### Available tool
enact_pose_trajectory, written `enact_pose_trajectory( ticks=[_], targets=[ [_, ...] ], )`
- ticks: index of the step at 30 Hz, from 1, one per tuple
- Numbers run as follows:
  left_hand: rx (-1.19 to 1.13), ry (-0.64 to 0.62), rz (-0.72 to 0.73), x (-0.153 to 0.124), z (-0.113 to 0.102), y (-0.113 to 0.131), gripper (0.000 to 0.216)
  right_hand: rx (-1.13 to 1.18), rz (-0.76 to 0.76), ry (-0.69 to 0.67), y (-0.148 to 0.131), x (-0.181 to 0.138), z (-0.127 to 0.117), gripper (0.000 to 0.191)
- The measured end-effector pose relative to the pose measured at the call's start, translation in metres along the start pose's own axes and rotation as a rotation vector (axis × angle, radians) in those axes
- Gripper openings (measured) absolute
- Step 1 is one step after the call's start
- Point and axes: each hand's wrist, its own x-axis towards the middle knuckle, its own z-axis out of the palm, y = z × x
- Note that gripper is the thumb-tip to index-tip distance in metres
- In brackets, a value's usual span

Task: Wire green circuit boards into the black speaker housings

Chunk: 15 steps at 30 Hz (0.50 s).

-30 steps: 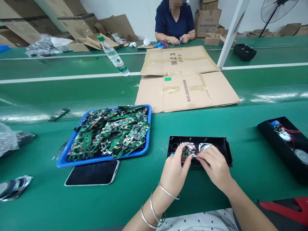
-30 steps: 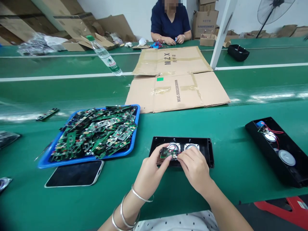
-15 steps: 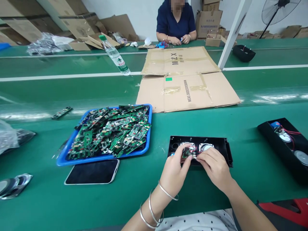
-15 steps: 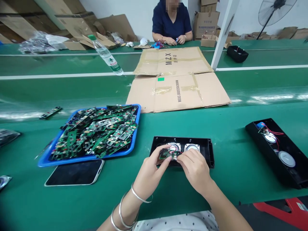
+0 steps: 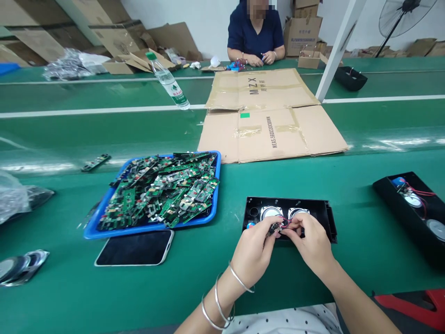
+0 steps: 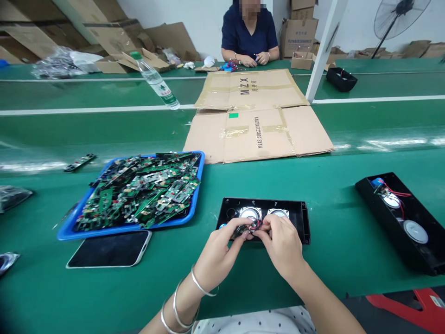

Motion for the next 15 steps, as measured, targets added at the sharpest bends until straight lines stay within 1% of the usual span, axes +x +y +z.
enact_pose_trajectory(
  ticks=[5,8,10,12,15],
  targets=[
    [-0.096,0.015,-0.046,0.001,0.004,-0.001,0.024,-0.036,-0.032,0.030,0.000,0.001,0.003,0.019],
    [-0.156,0.013,-0.096,0.003,0.002,0.003,0.022,0.024,-0.008,0.018,-0.001,0.002,0.001,0.013],
    [-0.209,0.010,-0.152,0.004,-0.001,0.006,0.020,0.090,0.043,0.006,-0.001,0.003,-0.004,0.020],
    [-0.242,0.011,-0.205,0.005,-0.006,0.008,0.018,0.119,0.090,0.025,0.000,0.004,-0.012,0.026],
    [-0.239,0.028,-0.260,0.006,-0.014,0.009,0.018,0.103,0.134,0.098,0.007,0.004,-0.030,0.026]
  ],
)
